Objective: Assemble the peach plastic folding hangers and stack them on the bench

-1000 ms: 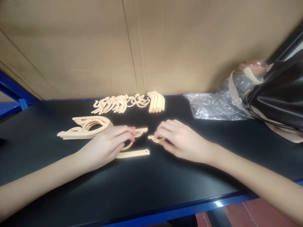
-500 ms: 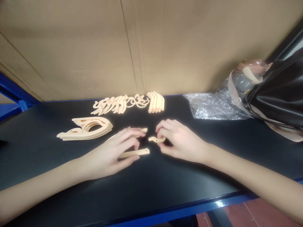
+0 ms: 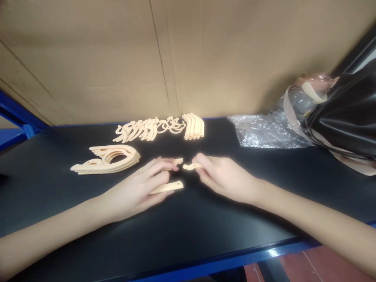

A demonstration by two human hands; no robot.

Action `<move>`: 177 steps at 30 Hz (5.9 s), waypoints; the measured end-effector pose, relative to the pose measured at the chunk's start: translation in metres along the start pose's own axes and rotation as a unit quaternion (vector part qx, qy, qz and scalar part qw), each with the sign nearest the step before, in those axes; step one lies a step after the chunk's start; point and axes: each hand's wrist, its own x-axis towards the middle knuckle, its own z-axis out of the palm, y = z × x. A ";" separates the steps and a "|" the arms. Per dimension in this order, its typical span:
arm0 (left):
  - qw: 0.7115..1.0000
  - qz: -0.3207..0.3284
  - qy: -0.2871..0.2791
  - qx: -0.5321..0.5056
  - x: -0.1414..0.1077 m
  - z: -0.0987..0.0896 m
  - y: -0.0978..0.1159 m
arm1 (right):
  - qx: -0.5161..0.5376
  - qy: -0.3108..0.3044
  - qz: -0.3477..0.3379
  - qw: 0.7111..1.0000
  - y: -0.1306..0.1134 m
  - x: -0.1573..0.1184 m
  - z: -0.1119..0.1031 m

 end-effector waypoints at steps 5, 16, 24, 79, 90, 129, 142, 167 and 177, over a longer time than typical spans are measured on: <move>1.000 0.005 0.024 0.016 0.000 0.001 0.000 | 0.008 -0.002 0.011 1.000 -0.001 0.000 -0.001; 1.000 -0.016 -0.015 0.010 0.001 0.003 0.000 | 0.010 -0.011 -0.007 1.000 -0.005 0.001 0.000; 0.999 -0.028 -0.010 -0.020 0.001 0.003 0.000 | 0.067 -0.032 -0.015 0.997 -0.011 0.005 -0.001; 0.999 0.007 -0.037 0.008 0.002 0.004 0.002 | -0.255 0.028 -0.218 0.941 -0.005 -0.003 0.008; 0.998 0.002 -0.055 0.032 0.002 0.002 0.004 | -0.275 0.042 -0.238 0.931 -0.006 -0.003 0.011; 0.991 -0.135 0.018 -0.003 -0.002 0.001 -0.006 | -0.030 -0.113 -0.195 0.974 -0.024 -0.006 -0.003; 0.993 -0.108 0.041 0.021 -0.001 0.004 -0.004 | -0.050 -0.007 -0.173 0.984 -0.031 -0.005 0.014; 0.991 -0.114 0.075 -0.004 0.000 0.004 -0.011 | -0.073 0.044 -0.081 0.993 0.004 0.003 0.003; 0.996 -0.071 0.058 -0.004 -0.001 0.001 -0.007 | -0.106 0.091 -0.032 0.990 0.004 0.002 0.004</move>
